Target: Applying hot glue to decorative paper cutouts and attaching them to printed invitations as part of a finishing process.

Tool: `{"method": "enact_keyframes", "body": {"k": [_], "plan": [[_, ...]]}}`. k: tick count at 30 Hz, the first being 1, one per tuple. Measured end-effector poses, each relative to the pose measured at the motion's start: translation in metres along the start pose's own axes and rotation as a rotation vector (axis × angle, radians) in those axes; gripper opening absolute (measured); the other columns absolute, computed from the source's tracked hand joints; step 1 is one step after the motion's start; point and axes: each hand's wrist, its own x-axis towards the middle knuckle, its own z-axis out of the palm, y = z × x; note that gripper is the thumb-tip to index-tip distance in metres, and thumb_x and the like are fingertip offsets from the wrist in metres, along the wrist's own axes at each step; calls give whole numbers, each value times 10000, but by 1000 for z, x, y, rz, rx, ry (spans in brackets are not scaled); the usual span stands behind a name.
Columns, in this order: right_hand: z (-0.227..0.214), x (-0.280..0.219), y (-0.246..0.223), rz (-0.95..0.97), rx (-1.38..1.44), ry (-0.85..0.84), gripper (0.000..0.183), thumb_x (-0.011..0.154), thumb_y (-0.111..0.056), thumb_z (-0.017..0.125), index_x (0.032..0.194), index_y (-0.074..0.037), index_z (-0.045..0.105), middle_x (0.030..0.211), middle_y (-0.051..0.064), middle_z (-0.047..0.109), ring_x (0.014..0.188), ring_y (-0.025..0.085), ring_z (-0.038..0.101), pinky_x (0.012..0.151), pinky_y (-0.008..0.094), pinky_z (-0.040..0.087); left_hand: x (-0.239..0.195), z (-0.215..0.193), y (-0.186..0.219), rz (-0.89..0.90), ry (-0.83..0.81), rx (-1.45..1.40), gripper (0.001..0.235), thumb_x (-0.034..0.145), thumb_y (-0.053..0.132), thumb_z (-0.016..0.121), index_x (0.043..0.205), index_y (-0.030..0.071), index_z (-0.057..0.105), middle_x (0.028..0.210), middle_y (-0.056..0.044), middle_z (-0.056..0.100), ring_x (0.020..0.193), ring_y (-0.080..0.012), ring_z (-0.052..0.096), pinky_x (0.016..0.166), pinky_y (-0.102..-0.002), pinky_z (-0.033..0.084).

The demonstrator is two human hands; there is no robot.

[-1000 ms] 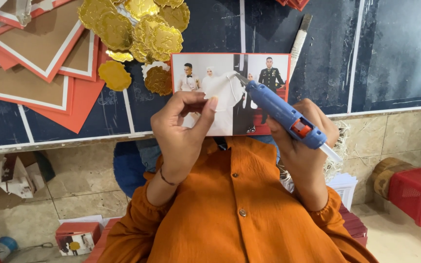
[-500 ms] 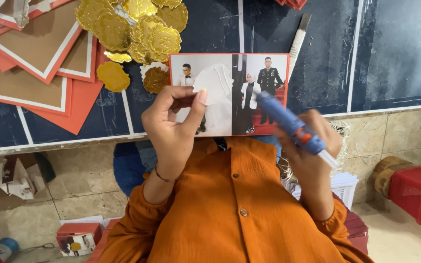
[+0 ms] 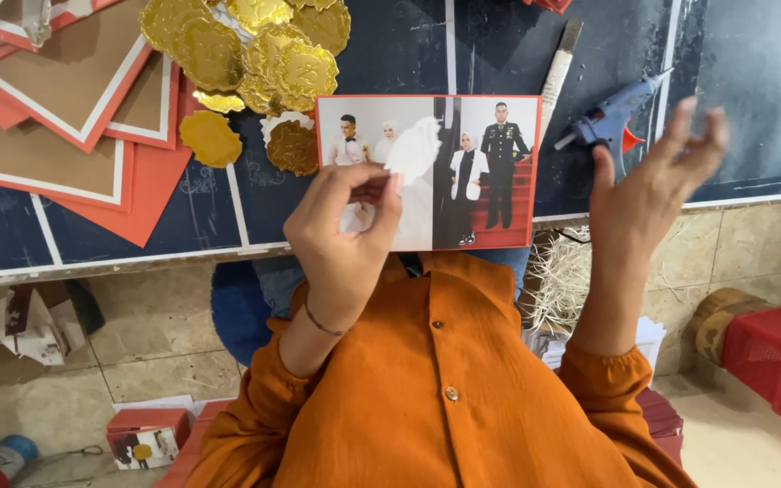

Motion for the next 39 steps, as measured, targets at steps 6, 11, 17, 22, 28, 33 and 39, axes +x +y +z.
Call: {"method": "enact_keyframes", "body": {"k": [6, 11, 17, 22, 28, 33, 39], "plan": [[-30, -43, -121, -309, 638, 106, 220, 1097, -256, 789, 1216, -71, 790, 1078, 79, 746, 955, 275, 731, 907, 375, 561, -10, 24, -8, 143, 147, 126, 81, 940, 64, 859, 988, 103, 807, 841, 17, 741, 687, -130, 724, 666, -277, 668], [-7, -57, -135, -192, 1000, -29, 172, 1022, -148, 815, 1066, 13, 772, 888, 99, 712, 761, 178, 600, 742, 327, 555, -13, 34, -7, 582, 279, 328, 159, 990, 166, 794, 832, 150, 790, 796, -22, 701, 683, -185, 662, 637, -329, 584], [-11, -43, -121, -46, 983, -165, 137, 1103, -44, 751, 1056, 80, 784, 798, 138, 716, 765, 146, 626, 705, 308, 557, -16, 25, 3, 411, 116, 137, 169, 971, 253, 860, 1070, 117, 843, 910, -12, 767, 760, -200, 699, 737, -339, 613], [-18, -27, -112, 106, 1010, -324, 122, 1078, -104, 802, 1059, 16, 807, 764, 91, 706, 710, 85, 603, 649, 235, 551, -11, 13, -9, 80, 49, 144, 155, 994, 243, 862, 1064, 145, 764, 1056, -16, 595, 908, -267, 537, 824, -416, 458], [-17, -21, -107, 89, 991, -433, 98, 1068, -78, 798, 1071, 18, 814, 807, 100, 699, 755, 88, 650, 645, 230, 563, -3, 5, -11, -72, -63, -13, 155, 1004, 193, 856, 983, 85, 747, 1097, -29, 506, 970, -262, 470, 905, -417, 445], [-14, -22, -105, 87, 940, -441, 118, 1048, -81, 831, 1123, 10, 818, 868, 95, 731, 816, 90, 704, 697, 233, 606, -9, 11, -23, -100, -65, 25, 149, 947, 204, 890, 886, 139, 770, 1098, 12, 510, 992, -224, 438, 919, -397, 427], [-20, -23, -117, 51, 903, -383, 295, 1011, 17, 849, 1285, 33, 740, 908, 142, 728, 730, 113, 628, 622, 264, 600, -13, 15, -23, -118, -66, 129, 167, 894, 187, 902, 837, 161, 747, 1115, 37, 489, 1033, -231, 431, 884, -410, 379]]}}
